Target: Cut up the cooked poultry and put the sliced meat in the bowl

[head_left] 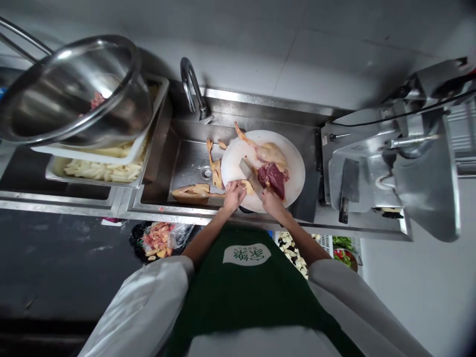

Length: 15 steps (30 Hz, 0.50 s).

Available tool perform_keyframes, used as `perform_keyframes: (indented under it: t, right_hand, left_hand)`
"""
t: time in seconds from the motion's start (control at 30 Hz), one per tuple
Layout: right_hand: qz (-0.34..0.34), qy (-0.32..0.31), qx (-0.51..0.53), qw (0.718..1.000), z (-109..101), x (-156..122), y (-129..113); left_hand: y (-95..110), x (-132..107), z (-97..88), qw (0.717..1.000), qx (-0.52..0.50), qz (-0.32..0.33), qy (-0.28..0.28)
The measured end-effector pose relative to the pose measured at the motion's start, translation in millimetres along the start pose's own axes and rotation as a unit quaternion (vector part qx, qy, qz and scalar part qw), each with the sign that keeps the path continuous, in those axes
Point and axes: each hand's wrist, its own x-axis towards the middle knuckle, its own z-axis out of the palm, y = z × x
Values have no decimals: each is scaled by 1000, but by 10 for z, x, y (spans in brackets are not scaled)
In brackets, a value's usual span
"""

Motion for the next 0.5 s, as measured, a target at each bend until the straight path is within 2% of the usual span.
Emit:
perform_keyframes:
  t: [0.07,0.13,0.2,0.23,0.27,0.4,0.5]
  right_hand:
    - [25,18,-18,999,-139,-58,-14]
    - [48,73,-25,996,-219,-88,-103]
    - [43,120,-21,992,-188,-65,-219]
    - [40,115,-20,992,-134,-34,-269]
    - [38,94,-23,995,-61,4,-305]
    - [31,-19,-46,998,220,101,-259]
    - [24,-52,-55,997,249,-10,-70]
  left_hand:
    - [-47,-35,-54,998,-16,-26,61]
    - [-84,-98,-121,987,-18,-64,147]
    - [-99,-158,-157,976,-15,-81,199]
    - [-98,-176,-154,977,-17,-74,199]
    - [-93,-185,-137,981,-20,-60,181]
    - [-55,-125,13,999,-14,9,28]
    - [-40,-58,78,1000,8,-2,-16]
